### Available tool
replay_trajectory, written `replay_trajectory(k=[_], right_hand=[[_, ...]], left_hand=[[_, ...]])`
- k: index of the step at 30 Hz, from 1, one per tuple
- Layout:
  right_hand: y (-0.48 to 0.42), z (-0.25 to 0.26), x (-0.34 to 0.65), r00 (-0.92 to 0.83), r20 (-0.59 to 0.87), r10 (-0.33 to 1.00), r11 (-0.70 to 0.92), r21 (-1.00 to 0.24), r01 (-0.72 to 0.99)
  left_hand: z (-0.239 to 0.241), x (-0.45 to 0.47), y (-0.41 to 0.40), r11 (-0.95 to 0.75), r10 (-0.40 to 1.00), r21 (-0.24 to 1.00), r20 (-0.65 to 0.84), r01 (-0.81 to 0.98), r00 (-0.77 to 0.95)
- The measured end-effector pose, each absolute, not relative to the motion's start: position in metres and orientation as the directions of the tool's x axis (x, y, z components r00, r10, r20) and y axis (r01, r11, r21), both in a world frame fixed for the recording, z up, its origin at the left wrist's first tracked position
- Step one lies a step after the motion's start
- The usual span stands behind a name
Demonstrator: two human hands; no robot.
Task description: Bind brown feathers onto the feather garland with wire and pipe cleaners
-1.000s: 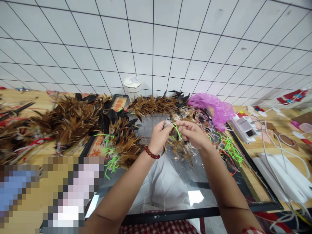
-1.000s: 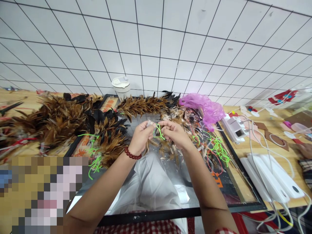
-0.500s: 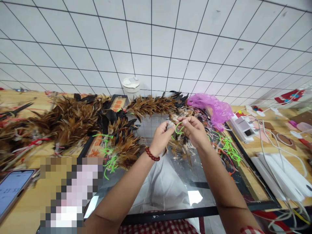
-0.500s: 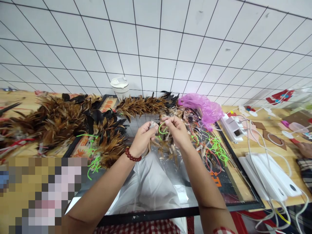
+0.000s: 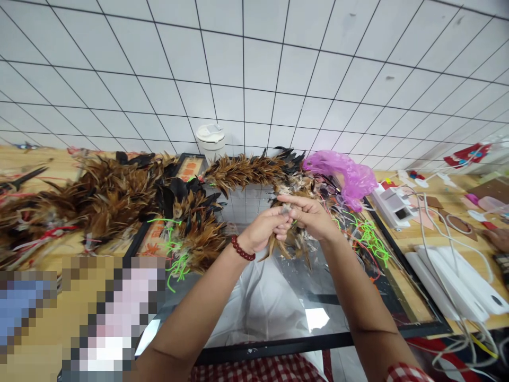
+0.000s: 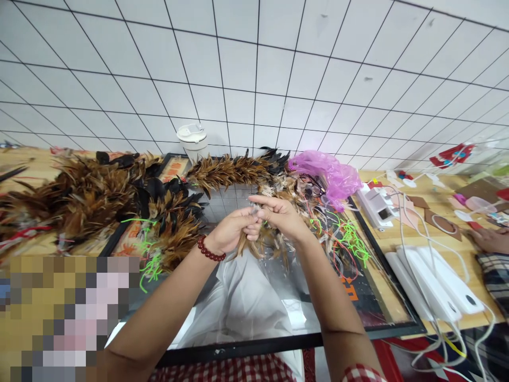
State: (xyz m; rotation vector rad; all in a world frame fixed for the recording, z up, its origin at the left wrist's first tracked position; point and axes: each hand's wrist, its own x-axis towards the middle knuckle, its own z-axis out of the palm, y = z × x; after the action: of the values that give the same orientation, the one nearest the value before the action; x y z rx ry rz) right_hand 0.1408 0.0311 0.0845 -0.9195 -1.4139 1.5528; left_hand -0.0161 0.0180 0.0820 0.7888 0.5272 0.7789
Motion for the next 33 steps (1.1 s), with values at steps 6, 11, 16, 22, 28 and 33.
replay_trajectory(k=[6, 11, 16, 22, 28, 33], right_hand=[[0.031, 0.083, 0.152, -0.442, -0.002, 0.897, -0.044, -0.995, -0.086], [0.029, 0.086, 0.144, -0.361, -0.03, 0.932, -0.06, -0.996, -0.07], [0.029, 0.087, 0.137, -0.236, 0.052, 0.97, 0.022, -0.992, -0.127], [0.029, 0.091, 0.134, -0.152, 0.086, 0.985, 0.061, -0.985, -0.163], [0.034, 0.093, 0.14, -0.019, 0.114, 0.993, 0.109, -0.977, -0.181], [0.033, 0.088, 0.138, -0.089, 0.209, 0.974, 0.208, -0.978, -0.026]], left_hand=[[0.087, -0.022, 0.018, 0.634, 0.597, 0.693, -0.155, -0.344, 0.787], [0.089, -0.022, 0.017, 0.597, 0.636, 0.711, -0.137, -0.372, 0.759], [0.09, -0.019, 0.016, 0.57, 0.711, 0.673, -0.117, -0.471, 0.694], [0.085, -0.013, 0.015, 0.511, 0.78, 0.659, -0.087, -0.551, 0.62], [0.076, -0.008, 0.02, 0.313, 0.912, 0.746, -0.063, -0.587, 0.405], [0.072, -0.003, 0.02, 0.045, 0.976, 0.882, 0.06, -0.469, 0.207]])
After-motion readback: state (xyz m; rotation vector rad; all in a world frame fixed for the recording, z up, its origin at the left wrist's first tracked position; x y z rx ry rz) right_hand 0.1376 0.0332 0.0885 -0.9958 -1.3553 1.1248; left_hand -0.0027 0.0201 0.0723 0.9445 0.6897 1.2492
